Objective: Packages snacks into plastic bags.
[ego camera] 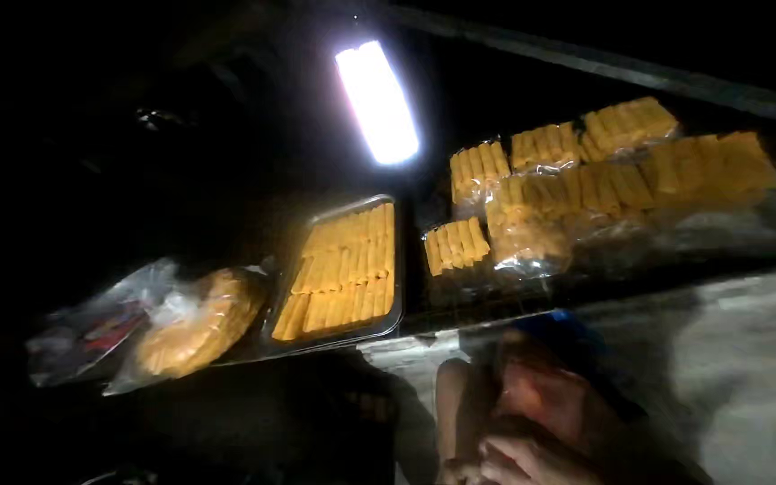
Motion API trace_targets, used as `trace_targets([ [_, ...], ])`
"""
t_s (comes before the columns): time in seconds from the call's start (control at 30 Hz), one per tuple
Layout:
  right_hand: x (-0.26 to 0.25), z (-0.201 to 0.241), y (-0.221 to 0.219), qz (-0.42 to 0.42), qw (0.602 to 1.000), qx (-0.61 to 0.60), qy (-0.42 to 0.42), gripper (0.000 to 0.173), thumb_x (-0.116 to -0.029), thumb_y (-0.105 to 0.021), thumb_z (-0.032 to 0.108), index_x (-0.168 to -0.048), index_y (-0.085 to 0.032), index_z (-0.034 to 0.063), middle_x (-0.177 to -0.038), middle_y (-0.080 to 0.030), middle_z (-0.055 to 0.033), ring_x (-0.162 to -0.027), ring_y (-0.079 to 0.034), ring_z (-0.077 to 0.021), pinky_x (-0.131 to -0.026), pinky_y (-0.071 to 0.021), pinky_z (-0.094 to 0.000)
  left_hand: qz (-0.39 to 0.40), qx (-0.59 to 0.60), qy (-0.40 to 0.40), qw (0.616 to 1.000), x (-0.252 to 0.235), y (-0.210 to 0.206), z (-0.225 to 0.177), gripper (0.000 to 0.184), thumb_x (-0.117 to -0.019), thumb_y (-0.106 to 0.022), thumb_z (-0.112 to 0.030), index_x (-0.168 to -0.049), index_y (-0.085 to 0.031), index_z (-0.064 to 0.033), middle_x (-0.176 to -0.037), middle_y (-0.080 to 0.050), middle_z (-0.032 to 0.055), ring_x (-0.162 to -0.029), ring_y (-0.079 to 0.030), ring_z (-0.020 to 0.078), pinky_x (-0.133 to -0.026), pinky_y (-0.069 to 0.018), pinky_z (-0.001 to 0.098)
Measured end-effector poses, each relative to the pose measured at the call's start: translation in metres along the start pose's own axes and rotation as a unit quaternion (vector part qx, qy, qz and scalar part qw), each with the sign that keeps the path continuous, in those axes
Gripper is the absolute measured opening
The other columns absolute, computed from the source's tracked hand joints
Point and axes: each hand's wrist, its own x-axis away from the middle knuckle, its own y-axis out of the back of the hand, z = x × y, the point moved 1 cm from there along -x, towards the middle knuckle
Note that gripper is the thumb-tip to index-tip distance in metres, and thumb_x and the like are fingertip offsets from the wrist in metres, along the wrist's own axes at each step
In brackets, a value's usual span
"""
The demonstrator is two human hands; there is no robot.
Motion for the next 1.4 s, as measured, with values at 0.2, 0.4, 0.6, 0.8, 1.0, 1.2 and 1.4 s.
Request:
trace_targets([
  [0.2, -0.001, 0.011, -0.007, 0.007, 0.990, -0.138, 0.025, 0.030, -0.0919, -0.072, 0.009, -0.117, -0.069, -0.0072, -0.104, -0.073, -0.0195, -0.095, -0.072, -0.0250, -0.090, -0.0576, -0.0409, -0.138, -0.062, -0.034, 0.988, -0.029, 0.042, -0.031, 0.016, -0.0987, -0.056, -0.003, -0.104, -0.060, 0.0116, -0.092, -0.070, 0.0169, -0.084, -0.069, 0.0126, -0.081, -0.0576, 0.0266],
  [0.4, -0.004, -0.012, 0.002, 0.021, 0.987, -0.160, -0.009, 0.024, -0.0935, -0.066, 0.002, -0.115, -0.069, -0.0078, -0.105, -0.072, -0.0191, -0.093, -0.070, -0.0215, -0.087, -0.0569, -0.0364, -0.263, -0.007, -0.023, 0.965, -0.046, 0.069, -0.007, 0.025, -0.1022, -0.052, -0.007, -0.109, -0.050, 0.0174, -0.094, -0.065, 0.0126, -0.083, -0.063, -0.0006, -0.078, -0.0549, 0.0179],
  [0.6, -0.009, -0.027, 0.005, -0.004, 0.959, -0.282, 0.018, 0.067, -0.0828, -0.080, 0.010, -0.142, -0.051, -0.0038, -0.130, -0.064, -0.0165, -0.114, -0.064, -0.0175, -0.099, -0.0531, -0.0330, -0.238, -0.039, 0.047, 0.969, -0.048, 0.062, -0.007, 0.025, -0.1006, -0.055, -0.005, -0.112, -0.053, 0.0180, -0.095, -0.066, 0.0196, -0.084, -0.066, 0.0098, -0.079, -0.0571, 0.0261],
  [0.8, -0.018, -0.038, 0.002, -0.028, 0.961, -0.273, -0.040, 0.047, -0.0854, -0.078, 0.009, -0.128, -0.061, -0.0033, -0.108, -0.070, -0.0110, -0.097, -0.068, -0.0141, -0.087, -0.0573, -0.0319, -0.235, -0.020, 0.054, 0.970, -0.051, 0.062, -0.009, 0.026, -0.1010, -0.053, -0.004, -0.113, -0.052, 0.0190, -0.097, -0.066, 0.0208, -0.085, -0.066, 0.0106, -0.080, -0.0568, 0.0268],
  [1.0, -0.017, -0.044, 0.001, -0.050, 0.928, -0.361, -0.073, 0.040, -0.0908, -0.073, 0.012, -0.127, -0.060, -0.0009, -0.109, -0.071, -0.0058, -0.097, -0.070, -0.0116, -0.090, -0.0593, -0.0321, -0.243, -0.013, 0.056, 0.968, -0.050, 0.062, -0.003, 0.025, -0.0999, -0.054, -0.002, -0.114, -0.051, 0.0193, -0.096, -0.065, 0.0182, -0.085, -0.064, 0.0058, -0.080, -0.0556, 0.0229],
  [1.2, -0.020, -0.040, 0.005, -0.035, 0.935, -0.322, -0.147, 0.021, -0.0990, -0.063, 0.012, -0.112, -0.068, -0.0033, -0.091, -0.072, -0.0062, -0.074, -0.068, -0.0107, -0.072, -0.0595, -0.0300, -0.261, 0.014, 0.071, 0.963, -0.047, 0.062, 0.001, 0.025, -0.1013, -0.052, -0.003, -0.114, -0.050, 0.0181, -0.096, -0.063, 0.0143, -0.084, -0.062, 0.0033, -0.079, -0.0548, 0.0211],
  [1.4, -0.025, -0.038, 0.012, -0.073, 0.932, -0.313, -0.166, 0.023, -0.1012, -0.060, 0.015, -0.115, -0.068, -0.0019, -0.092, -0.072, -0.0068, -0.075, -0.067, -0.0102, -0.069, -0.0568, -0.0284, -0.268, -0.004, 0.076, 0.960, -0.044, 0.061, 0.009, 0.026, -0.1003, -0.053, -0.003, -0.114, -0.051, 0.0195, -0.095, -0.064, 0.0177, -0.084, -0.063, 0.0051, -0.079, -0.0547, 0.0221],
])
